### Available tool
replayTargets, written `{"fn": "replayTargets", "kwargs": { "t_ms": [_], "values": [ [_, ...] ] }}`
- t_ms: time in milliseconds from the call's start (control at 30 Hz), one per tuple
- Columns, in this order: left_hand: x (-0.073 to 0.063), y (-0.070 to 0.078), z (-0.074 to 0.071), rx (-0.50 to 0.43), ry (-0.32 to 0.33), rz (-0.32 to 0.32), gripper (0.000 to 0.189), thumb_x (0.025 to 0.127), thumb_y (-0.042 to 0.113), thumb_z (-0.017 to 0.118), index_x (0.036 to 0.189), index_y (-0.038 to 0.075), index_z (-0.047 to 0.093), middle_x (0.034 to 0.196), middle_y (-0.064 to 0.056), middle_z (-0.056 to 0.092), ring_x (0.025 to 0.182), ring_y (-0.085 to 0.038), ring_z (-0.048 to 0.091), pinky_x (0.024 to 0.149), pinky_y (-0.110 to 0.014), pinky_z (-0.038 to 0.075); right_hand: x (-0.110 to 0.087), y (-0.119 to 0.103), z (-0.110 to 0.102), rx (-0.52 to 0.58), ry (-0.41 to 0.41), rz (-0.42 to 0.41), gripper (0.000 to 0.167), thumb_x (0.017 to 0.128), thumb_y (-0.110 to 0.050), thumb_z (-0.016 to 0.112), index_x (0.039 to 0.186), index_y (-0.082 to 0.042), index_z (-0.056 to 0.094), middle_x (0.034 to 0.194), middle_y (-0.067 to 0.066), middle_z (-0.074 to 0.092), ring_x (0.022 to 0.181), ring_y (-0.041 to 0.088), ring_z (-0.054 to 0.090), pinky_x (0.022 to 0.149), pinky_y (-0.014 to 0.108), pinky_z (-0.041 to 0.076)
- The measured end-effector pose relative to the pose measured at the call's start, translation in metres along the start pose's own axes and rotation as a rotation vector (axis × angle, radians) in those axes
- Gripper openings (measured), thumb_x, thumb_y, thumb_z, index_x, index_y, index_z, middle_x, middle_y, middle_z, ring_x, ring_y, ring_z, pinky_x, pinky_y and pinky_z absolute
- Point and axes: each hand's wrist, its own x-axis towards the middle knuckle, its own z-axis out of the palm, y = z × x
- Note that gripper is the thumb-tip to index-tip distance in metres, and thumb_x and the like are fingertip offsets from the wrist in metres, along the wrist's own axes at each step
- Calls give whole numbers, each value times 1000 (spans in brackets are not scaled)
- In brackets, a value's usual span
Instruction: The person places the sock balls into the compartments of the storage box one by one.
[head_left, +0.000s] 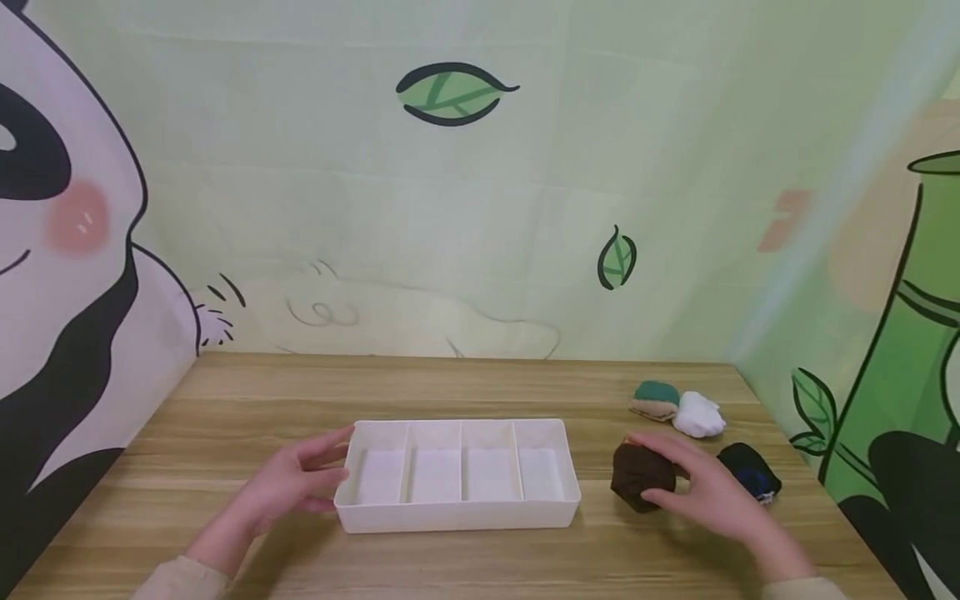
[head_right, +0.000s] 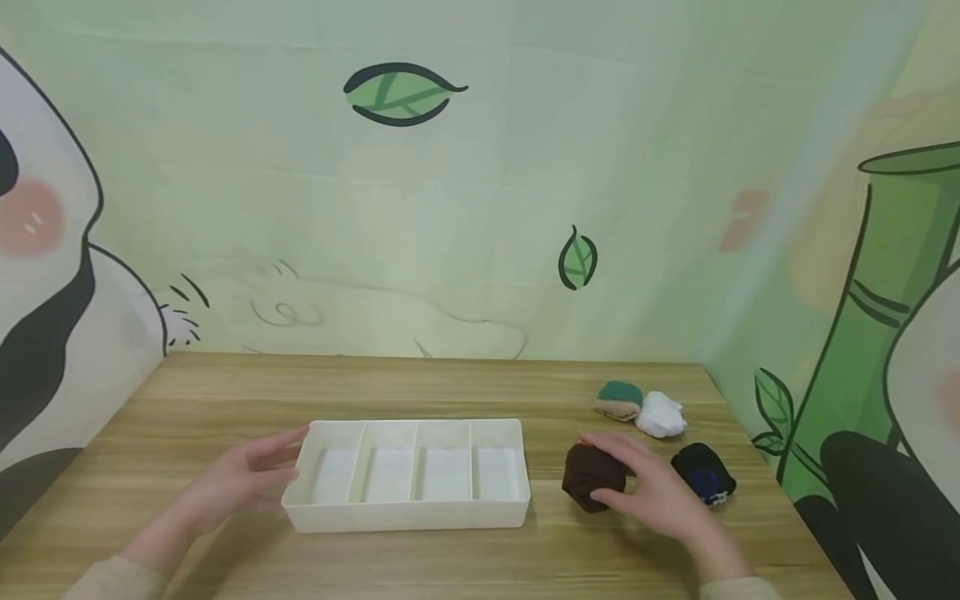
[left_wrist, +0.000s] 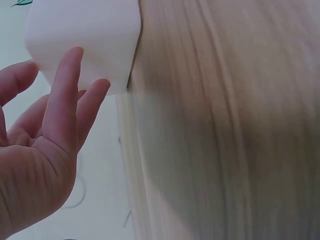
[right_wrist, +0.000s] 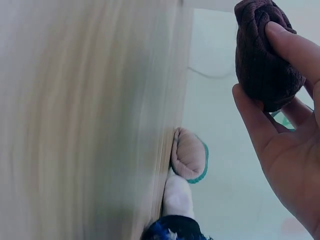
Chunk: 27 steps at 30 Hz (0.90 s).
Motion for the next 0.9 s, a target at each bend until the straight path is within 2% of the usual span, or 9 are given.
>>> {"fn": "replayTargets", "kwargs": {
  "t_ms": [300, 567, 733, 900],
  "values": [
    [-1, 1, 1, 4, 9, -8, 69, 94, 8, 67, 153, 3, 33, 148, -35, 35, 120, -42, 55, 77, -47, 59, 10, -6, 9, 12, 59, -50, 72, 76, -1, 84, 141, -8, 54, 134, 8, 59, 119, 8, 52, 92, 12, 45],
    [1, -1, 1, -8, 13, -6, 68, 94, 8, 67, 153, 3, 33, 149, -35, 34, 119, -40, 56, 76, -47, 59, 23, -13, 15, 58, 86, -67, 73, 77, 1, 83, 143, -7, 52, 137, 13, 57, 124, 7, 49, 93, 17, 48],
    [1, -1, 1, -14, 4, 5, 68, 94, 7, 66, 153, 2, 32, 149, -36, 33, 119, -42, 56, 75, -47, 60, 30, -21, 19, 64, 103, -79, 74, 76, -1, 85, 142, -8, 53, 139, 11, 56, 127, 8, 48, 93, 20, 50],
    [1, -2, 1, -20, 4, 1, 68, 94, 7, 66, 153, 3, 32, 149, -35, 33, 117, -41, 57, 75, -48, 59, 37, -28, 21, 82, 89, -70, 74, 77, -1, 84, 143, -7, 51, 140, 12, 54, 127, 13, 49, 96, 21, 49]
  ]
}}
